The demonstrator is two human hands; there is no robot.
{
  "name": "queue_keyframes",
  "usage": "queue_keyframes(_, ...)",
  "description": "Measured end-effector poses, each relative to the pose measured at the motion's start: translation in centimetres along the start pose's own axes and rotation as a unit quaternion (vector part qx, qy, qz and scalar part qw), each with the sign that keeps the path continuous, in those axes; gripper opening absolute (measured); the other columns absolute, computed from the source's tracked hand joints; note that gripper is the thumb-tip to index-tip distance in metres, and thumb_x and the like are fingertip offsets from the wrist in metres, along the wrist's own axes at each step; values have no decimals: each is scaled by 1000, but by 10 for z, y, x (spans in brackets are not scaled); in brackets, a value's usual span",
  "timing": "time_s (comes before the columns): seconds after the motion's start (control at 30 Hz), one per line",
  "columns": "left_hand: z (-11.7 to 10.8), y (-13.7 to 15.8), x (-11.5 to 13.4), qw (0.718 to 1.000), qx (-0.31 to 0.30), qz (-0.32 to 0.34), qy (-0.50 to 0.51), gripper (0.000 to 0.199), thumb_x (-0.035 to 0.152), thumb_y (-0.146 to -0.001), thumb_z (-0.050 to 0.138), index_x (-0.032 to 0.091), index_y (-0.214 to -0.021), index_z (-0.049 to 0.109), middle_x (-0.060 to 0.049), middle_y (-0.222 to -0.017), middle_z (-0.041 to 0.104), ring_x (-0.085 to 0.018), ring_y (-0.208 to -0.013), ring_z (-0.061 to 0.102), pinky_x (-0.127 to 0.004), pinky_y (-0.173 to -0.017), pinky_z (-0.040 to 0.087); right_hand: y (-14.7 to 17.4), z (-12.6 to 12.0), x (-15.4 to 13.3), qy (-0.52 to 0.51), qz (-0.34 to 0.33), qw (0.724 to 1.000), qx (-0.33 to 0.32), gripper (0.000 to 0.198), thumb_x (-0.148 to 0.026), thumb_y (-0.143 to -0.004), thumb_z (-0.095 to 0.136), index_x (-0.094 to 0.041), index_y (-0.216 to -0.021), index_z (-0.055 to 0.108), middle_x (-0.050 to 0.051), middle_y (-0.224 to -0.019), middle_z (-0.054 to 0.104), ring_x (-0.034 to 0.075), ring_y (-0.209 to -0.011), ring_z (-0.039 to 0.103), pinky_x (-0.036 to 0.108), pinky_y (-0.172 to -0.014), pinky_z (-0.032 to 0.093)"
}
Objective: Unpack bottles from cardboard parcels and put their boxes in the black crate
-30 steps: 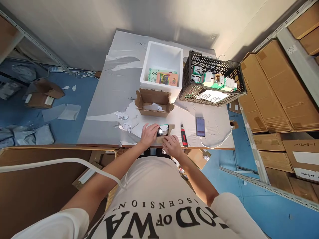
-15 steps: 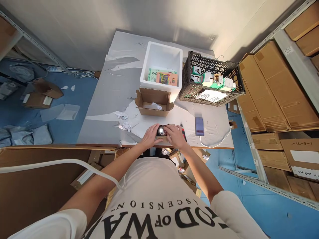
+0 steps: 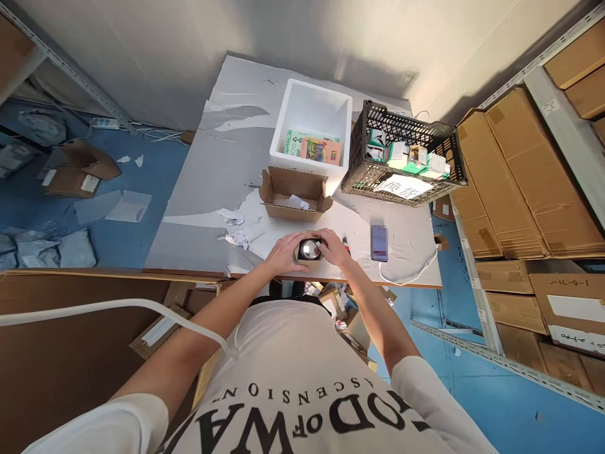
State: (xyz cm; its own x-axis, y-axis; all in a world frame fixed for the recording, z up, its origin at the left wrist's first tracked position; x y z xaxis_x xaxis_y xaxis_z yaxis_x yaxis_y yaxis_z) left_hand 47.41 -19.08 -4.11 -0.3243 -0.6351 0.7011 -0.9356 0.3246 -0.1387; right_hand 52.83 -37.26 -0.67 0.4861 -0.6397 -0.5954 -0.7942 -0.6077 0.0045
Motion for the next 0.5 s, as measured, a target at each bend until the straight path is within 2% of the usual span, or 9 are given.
queue_keyframes(0.1,4,0,-2,999,15,-1,38,101,56,-52,82,22,-137,41,-14,-134,53,-32,-123,50,-47,-106,39,10,-4,-9,46,5,998,37,44,-11,-80,41,-15,-122,55,10,-114,62,23,-107,51,37,-92,38)
queue_keyframes(0.2,8,2,-2,998,28,-3,51,99,54,-52,82,21,-136,41,-14,-132,55,-31,-122,53,-47,-105,41,22,-9,-26,140,21,988,64,31,-23,-88,47,-19,-117,56,11,-118,61,25,-110,50,40,-95,32)
queue_keyframes(0.3,11,3,-1,997,42,-9,65,96,52,-54,82,20,-135,41,-13,-130,56,-31,-119,55,-46,-104,43,25,-7,-44,225,41,973,3,20,-32,-88,53,-20,-102,60,11,-107,64,25,-99,53,40,-87,33)
queue_keyframes(0.37,14,3,-1,996,47,-17,72,92,49,-56,80,20,-134,41,-13,-129,57,-30,-118,56,-45,-103,44,22,-2,-53,265,71,961,-26,23,-37,-85,59,-19,-99,60,13,-104,63,27,-95,54,39,-81,34)
queue_keyframes(0.5,17,2,0,996,47,-18,77,84,40,-58,77,19,-132,42,-13,-127,58,-29,-116,57,-45,-100,46,7,6,-64,297,152,942,-30,32,-41,-79,67,-18,-100,59,17,-102,63,29,-94,55,39,-77,36)
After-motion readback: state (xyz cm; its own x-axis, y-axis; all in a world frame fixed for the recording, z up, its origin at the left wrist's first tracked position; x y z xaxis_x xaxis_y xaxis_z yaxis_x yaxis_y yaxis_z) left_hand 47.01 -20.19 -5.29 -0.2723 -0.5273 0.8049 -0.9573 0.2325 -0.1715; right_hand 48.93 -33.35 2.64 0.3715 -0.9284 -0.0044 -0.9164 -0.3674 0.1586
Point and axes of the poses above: each hand's wrist, its own y-axis away from the middle knuckle, its own z-axis out of the palm, x = y × z, the point moved 2 cm from there along -y, towards the middle knuckle
